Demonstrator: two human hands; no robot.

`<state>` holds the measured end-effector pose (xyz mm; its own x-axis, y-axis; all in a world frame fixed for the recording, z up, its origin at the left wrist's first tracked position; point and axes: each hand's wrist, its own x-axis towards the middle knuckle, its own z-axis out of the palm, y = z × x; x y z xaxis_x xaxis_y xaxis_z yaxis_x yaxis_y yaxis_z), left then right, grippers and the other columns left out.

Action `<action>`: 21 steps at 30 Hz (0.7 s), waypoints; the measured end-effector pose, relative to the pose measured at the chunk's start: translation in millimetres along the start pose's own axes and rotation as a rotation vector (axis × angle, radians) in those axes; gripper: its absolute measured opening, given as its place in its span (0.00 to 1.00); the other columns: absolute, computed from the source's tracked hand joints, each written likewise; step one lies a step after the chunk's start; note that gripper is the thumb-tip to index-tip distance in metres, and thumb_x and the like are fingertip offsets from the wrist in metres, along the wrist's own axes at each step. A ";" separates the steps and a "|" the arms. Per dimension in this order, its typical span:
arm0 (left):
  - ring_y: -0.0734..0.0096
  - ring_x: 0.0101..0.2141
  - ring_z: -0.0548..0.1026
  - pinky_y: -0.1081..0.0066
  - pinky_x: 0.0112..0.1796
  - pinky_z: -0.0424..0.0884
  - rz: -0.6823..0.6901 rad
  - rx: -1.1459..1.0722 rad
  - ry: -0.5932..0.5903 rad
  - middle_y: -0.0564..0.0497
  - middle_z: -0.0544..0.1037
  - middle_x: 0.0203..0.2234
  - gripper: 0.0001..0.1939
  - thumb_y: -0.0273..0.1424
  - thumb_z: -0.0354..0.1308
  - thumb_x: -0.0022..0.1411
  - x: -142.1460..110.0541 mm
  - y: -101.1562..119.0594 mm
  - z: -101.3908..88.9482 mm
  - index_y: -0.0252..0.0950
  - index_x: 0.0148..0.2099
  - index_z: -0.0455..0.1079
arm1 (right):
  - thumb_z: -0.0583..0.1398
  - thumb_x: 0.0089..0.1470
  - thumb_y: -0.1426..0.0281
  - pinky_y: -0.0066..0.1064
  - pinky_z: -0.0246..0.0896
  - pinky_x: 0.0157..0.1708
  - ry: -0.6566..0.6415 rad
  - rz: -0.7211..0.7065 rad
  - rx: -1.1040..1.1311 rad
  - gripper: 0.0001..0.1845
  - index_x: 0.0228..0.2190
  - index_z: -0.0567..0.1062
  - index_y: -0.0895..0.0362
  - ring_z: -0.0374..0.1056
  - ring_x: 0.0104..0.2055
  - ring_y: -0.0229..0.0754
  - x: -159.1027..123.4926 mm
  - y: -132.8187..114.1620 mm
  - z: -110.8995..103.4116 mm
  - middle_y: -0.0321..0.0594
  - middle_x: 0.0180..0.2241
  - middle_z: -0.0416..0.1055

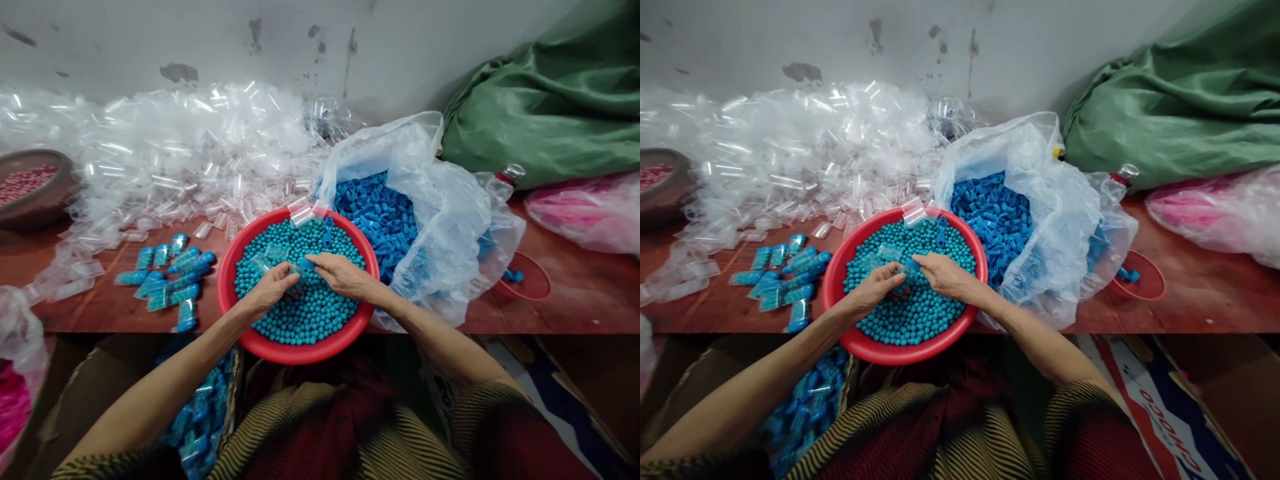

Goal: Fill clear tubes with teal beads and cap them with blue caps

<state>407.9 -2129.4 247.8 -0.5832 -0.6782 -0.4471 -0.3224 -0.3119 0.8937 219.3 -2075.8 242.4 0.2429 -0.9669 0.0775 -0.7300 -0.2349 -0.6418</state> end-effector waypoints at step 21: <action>0.79 0.17 0.66 0.77 0.15 0.62 0.083 -0.104 -0.012 0.58 0.68 0.22 0.32 0.41 0.62 0.50 -4.1 -5.2 14.2 0.37 0.55 0.57 | 0.56 0.55 0.71 0.27 0.61 0.34 0.247 0.136 0.472 0.12 0.35 0.80 0.55 0.69 0.31 0.37 -11.5 -12.7 17.5 0.35 0.30 0.77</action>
<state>401.5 -2115.5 244.5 -0.6137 -0.6965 -0.3717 -0.1943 -0.3231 0.9262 237.0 -2060.0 236.2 -0.0320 -0.9934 0.1103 -0.3648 -0.0912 -0.9266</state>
